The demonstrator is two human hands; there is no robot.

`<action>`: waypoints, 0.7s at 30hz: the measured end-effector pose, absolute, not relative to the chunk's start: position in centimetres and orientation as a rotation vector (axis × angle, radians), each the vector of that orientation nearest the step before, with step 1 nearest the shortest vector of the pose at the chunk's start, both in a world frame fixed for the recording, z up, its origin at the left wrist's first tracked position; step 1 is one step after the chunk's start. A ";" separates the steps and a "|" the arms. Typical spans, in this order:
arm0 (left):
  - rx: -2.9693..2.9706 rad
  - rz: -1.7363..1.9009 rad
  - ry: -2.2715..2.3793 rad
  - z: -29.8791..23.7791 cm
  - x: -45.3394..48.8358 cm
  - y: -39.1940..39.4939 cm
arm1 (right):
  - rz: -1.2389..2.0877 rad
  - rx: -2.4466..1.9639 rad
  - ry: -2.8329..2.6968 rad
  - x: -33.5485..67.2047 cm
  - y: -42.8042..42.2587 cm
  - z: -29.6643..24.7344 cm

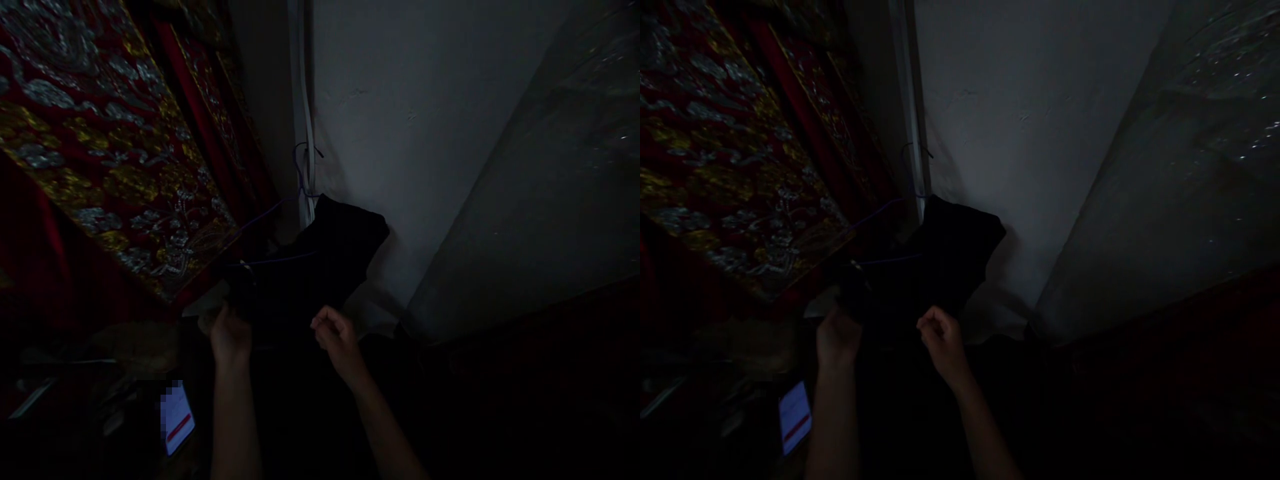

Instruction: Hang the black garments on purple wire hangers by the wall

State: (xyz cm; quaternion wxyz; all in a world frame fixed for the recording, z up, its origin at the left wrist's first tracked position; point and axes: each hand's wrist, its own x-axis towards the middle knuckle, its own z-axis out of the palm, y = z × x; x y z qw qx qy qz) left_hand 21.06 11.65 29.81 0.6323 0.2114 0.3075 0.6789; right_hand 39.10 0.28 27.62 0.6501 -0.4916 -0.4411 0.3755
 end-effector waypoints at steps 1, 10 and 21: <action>0.451 1.511 0.735 28.8 21.5 11.4 | 0.834 -1.121 -0.974 39.5 0.3 27.5; 0.790 1.503 0.582 30.0 25.3 8.0 | 0.675 -1.320 -1.126 42.1 0.2 26.5; 1.777 1.235 0.633 32.0 26.9 4.7 | 0.933 -1.219 -1.208 40.4 -1.1 30.3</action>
